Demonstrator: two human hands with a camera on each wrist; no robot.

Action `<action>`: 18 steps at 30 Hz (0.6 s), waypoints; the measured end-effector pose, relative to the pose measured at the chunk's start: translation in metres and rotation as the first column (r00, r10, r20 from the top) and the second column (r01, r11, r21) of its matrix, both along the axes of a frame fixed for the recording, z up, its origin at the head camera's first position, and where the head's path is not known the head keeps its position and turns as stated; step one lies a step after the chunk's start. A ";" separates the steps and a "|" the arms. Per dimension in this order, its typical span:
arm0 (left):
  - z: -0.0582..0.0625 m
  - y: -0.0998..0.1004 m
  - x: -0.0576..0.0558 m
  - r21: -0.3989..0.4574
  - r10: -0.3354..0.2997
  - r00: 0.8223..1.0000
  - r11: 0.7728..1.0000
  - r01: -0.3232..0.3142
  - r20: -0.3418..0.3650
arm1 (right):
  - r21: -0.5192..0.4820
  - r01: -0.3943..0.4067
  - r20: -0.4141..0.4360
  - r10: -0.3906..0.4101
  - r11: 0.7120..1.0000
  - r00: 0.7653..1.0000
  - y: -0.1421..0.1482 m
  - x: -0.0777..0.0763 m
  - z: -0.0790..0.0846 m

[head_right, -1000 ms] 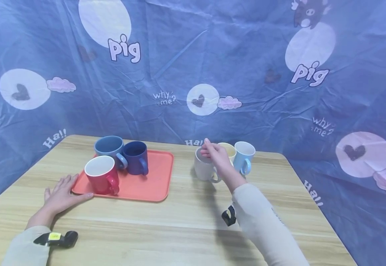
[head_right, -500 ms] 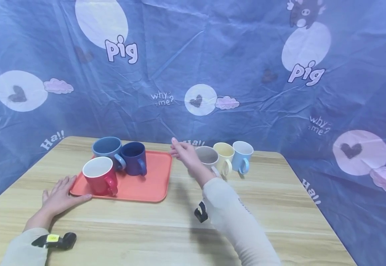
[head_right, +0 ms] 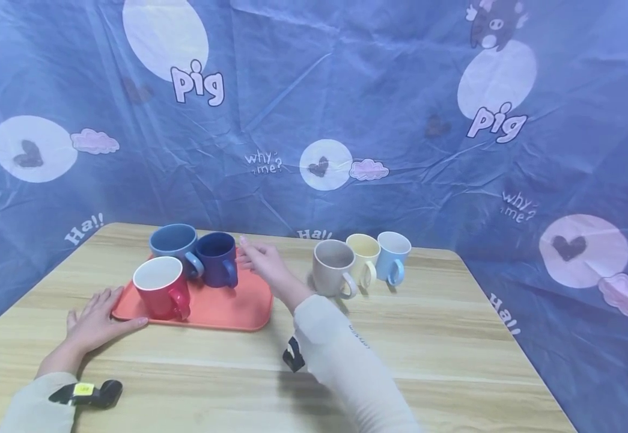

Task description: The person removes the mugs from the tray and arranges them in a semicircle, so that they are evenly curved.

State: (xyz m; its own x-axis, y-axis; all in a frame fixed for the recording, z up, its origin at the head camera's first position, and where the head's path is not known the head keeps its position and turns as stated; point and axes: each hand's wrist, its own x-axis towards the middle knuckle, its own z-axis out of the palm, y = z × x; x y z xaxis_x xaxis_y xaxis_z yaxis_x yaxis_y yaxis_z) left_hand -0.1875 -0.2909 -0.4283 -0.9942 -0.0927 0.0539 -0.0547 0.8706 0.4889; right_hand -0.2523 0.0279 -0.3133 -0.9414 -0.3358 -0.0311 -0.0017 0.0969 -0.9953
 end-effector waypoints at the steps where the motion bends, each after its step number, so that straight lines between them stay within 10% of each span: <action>1: 0.000 0.000 0.000 -0.001 -0.001 1.000 1.000 0.001 0.001 | -0.001 -0.003 0.006 0.003 1.000 1.000 -0.003 0.001 -0.002; 18: -0.005 -0.002 -0.001 -0.002 0.008 1.000 1.000 -0.008 -0.006 | -0.039 -0.059 0.065 0.061 0.998 0.996 -0.057 0.027 -0.043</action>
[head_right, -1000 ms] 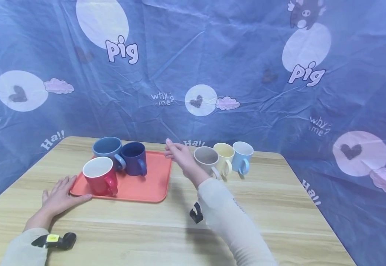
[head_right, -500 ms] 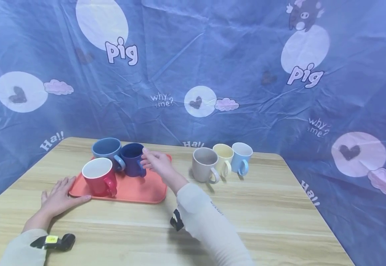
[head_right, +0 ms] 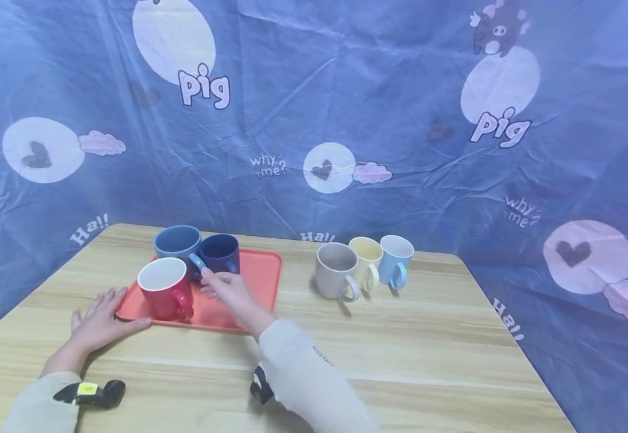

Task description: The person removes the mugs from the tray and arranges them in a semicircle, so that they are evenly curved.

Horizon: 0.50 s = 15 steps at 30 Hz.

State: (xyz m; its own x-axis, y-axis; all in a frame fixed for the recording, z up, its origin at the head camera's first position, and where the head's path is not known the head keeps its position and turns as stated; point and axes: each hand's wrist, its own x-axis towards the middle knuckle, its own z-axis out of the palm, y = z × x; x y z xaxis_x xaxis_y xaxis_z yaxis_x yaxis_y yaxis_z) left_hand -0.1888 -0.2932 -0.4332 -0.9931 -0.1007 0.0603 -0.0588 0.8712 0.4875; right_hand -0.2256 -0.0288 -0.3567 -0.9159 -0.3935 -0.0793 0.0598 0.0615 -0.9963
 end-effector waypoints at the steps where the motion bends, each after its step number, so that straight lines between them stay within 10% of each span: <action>1: 0.000 0.000 0.000 -0.001 0.000 1.000 1.000 0.000 -0.001 | -0.002 0.001 0.004 -0.001 1.000 1.000 -0.002 0.000 -0.002; 15: 0.002 -0.001 -0.001 0.010 -0.004 1.000 1.000 0.004 0.012 | 0.031 0.061 0.073 -0.064 0.998 0.995 -0.027 0.010 -0.015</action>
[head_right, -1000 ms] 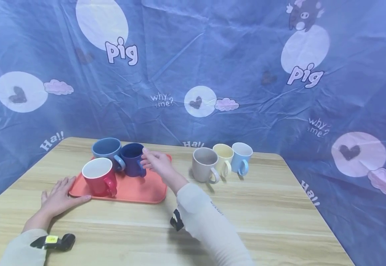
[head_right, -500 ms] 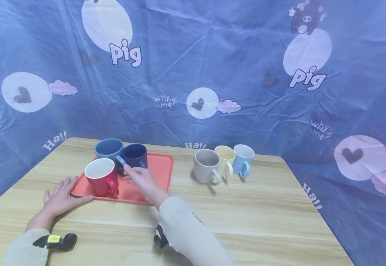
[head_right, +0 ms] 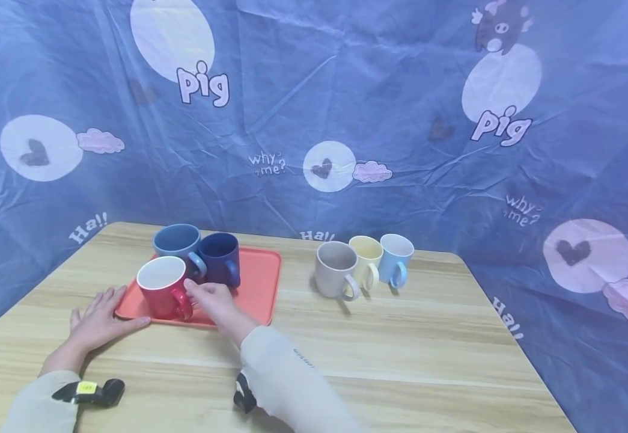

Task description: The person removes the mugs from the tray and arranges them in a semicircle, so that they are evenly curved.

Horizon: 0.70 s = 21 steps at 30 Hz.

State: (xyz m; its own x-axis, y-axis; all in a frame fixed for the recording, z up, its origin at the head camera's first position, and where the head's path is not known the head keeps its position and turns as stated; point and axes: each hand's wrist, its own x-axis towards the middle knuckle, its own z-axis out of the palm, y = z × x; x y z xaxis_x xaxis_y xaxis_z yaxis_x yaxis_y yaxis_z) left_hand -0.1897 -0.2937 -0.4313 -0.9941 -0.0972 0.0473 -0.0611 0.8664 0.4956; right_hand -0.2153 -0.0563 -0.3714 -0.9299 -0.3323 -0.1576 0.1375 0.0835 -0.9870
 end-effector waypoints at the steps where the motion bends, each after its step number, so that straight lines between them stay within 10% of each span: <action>1: 0.000 0.000 0.000 -0.002 0.000 1.000 1.000 0.000 0.001 | 0.006 0.007 0.010 -0.007 1.000 1.000 -0.001 0.001 0.000; 21: 0.001 0.001 0.001 -0.011 -0.003 1.000 1.000 0.003 -0.005 | -0.002 0.084 0.085 -0.084 0.996 0.993 -0.025 0.004 -0.006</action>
State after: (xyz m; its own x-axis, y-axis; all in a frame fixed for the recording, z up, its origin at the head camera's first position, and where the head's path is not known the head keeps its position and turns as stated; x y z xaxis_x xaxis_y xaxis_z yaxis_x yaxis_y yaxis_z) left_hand -0.1889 -0.2930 -0.4308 -0.9941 -0.0937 0.0537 -0.0560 0.8721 0.4861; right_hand -0.2109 -0.0816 -0.3772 -0.9379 -0.2547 -0.2354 0.2270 0.0624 -0.9719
